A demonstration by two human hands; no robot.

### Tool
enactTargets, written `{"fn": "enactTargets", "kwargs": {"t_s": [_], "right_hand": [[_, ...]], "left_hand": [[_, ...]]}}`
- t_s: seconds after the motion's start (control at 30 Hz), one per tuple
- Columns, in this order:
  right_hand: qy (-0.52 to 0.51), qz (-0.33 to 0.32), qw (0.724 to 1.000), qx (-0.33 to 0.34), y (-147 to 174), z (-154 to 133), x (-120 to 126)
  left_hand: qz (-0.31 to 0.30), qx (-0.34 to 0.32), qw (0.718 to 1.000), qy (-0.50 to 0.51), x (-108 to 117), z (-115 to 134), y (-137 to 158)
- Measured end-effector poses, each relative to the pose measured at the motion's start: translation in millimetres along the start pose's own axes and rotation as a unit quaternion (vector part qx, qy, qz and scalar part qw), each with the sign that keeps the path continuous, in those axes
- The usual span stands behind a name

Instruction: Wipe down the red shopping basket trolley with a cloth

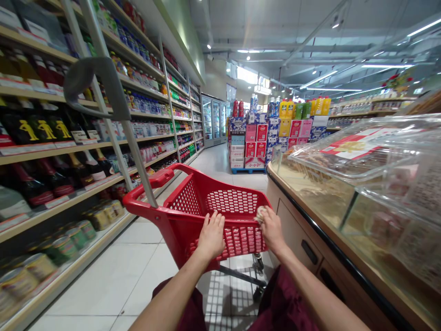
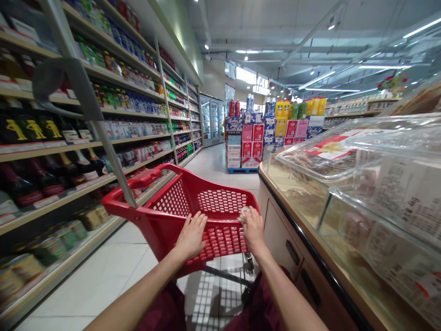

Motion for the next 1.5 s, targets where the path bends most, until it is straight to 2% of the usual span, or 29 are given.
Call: {"fn": "enactTargets", "kwargs": {"t_s": [0.1,0.23,0.3,0.43,0.53,0.6,0.7,0.8,0.87,1.0,1.1,1.2,1.4,1.5], "right_hand": [[0.023,0.025,0.998,-0.05,3.7,19.9,6.5],[0.032,-0.009,0.999,0.009,3.0,-7.8,-8.3],[0.025,-0.033,0.999,0.034,0.2,-12.3,-10.7],[-0.006,-0.067,0.997,0.045,-4.1,21.0,-2.2],[-0.043,-0.057,0.997,0.006,-4.1,51.6,3.4],[-0.079,-0.046,0.996,-0.024,-3.2,60.1,3.8],[-0.125,-0.006,0.99,-0.063,-3.3,54.3,8.7],[-0.158,0.026,0.985,-0.069,-8.9,36.2,19.5],[-0.143,0.022,0.986,-0.083,-13.9,28.9,25.0],[-0.007,-0.031,0.991,-0.128,-12.9,33.0,22.4],[0.062,-0.048,0.993,-0.086,-3.0,32.5,12.9],[0.09,-0.05,0.994,-0.038,4.2,31.4,5.5],[0.021,-0.074,0.996,0.054,-0.7,54.6,5.7],[0.001,-0.024,1.0,0.015,0.2,64.3,8.6]], "left_hand": [[-0.006,0.006,1.0,0.004,0.1,5.3,-1.9],[-0.007,0.005,1.0,0.004,0.5,11.1,-4.0],[-0.007,-0.008,1.0,0.004,-0.4,11.8,-3.9],[0.001,0.011,1.0,-0.006,-2.5,6.8,-2.6],[0.002,0.022,1.0,-0.011,-2.6,6.6,-2.1],[-0.004,0.008,1.0,-0.008,-1.9,10.3,-2.1],[-0.01,0.003,1.0,-0.01,0.4,14.9,-1.8],[-0.013,0.004,1.0,-0.016,1.4,18.4,-1.3],[-0.015,-0.003,1.0,-0.019,0.5,20.8,-1.0],[-0.011,0.001,1.0,-0.026,-2.4,21.6,-1.0],[-0.012,0.0,1.0,-0.02,-3.3,22.4,-1.0],[-0.008,0.001,1.0,-0.02,-1.3,22.7,-0.8],[-0.018,-0.002,1.0,-0.018,-0.6,21.8,-1.0],[-0.015,-0.003,1.0,-0.018,-1.7,23.2,-1.3]]}}
Point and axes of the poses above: each hand's wrist, its own y-axis away from the middle knuckle, its own x-axis out of the back of the hand, z = x × y, the point moved 6 cm from there along -y, towards the middle knuckle, and after that the axes turned 5 degrees about -z, right-handed, at the moved point
